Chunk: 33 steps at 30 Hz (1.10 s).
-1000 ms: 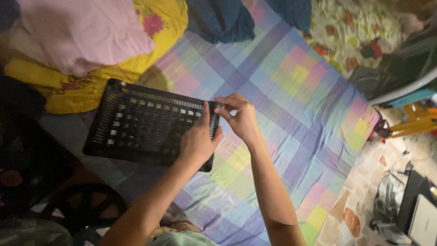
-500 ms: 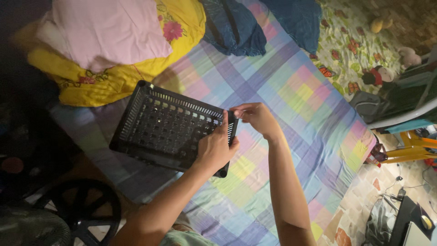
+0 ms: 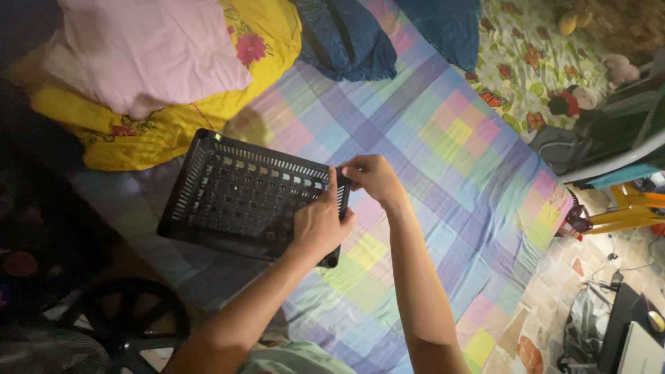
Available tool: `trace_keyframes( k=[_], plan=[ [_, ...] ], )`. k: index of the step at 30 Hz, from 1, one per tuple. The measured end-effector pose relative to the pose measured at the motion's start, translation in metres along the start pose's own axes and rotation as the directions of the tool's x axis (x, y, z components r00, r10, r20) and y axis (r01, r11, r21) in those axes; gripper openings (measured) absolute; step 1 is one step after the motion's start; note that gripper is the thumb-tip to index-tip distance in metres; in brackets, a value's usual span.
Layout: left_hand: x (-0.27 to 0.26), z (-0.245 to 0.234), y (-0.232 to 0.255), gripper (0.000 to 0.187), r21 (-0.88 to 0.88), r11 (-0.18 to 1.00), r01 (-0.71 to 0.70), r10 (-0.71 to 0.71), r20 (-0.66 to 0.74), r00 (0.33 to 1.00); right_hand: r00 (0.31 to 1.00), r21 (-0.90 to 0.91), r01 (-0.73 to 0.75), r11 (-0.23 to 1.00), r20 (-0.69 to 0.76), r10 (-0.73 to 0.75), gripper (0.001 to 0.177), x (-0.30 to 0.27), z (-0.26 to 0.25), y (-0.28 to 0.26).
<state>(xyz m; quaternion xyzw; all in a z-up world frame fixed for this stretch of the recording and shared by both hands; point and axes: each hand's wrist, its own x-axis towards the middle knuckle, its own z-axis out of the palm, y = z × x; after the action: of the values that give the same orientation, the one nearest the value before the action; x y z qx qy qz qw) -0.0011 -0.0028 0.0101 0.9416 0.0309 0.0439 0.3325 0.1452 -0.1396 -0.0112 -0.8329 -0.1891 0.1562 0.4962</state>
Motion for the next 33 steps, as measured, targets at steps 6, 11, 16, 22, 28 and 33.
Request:
trace_keyframes(
  k=[6,11,16,22,28,33],
  plan=[
    [-0.013,-0.059,-0.003,0.076,0.194,0.981,-0.009,0.039,-0.151,0.988,0.982,0.078,0.053,0.996,-0.184,-0.038,0.03,-0.02,0.014,-0.025],
    [-0.055,-0.142,-0.083,0.065,0.46,0.877,0.139,0.231,-0.657,0.718,0.981,0.398,-0.094,0.913,-0.12,0.153,0.038,-0.084,0.037,-0.02],
    [-0.051,-0.174,-0.154,0.055,0.134,0.852,0.506,-0.472,-0.219,0.854,0.997,0.306,-0.007,0.952,-0.068,0.029,0.032,-0.089,0.066,-0.028],
    [-0.071,-0.201,-0.198,0.043,0.071,0.941,0.331,-0.286,-0.355,0.89,0.977,0.112,0.098,0.989,-0.201,-0.074,0.027,-0.047,0.073,-0.055],
    [-0.075,-0.233,-0.216,0.033,-0.009,0.975,0.223,-0.194,-0.531,0.825,0.97,0.122,0.153,0.981,-0.209,-0.125,0.025,0.007,0.096,-0.09],
    [-0.072,-0.22,-0.23,0.028,-0.188,0.965,0.181,-0.259,-0.613,0.746,0.981,0.23,0.151,0.961,-0.157,-0.116,0.021,0.032,0.11,-0.1]
  ],
)
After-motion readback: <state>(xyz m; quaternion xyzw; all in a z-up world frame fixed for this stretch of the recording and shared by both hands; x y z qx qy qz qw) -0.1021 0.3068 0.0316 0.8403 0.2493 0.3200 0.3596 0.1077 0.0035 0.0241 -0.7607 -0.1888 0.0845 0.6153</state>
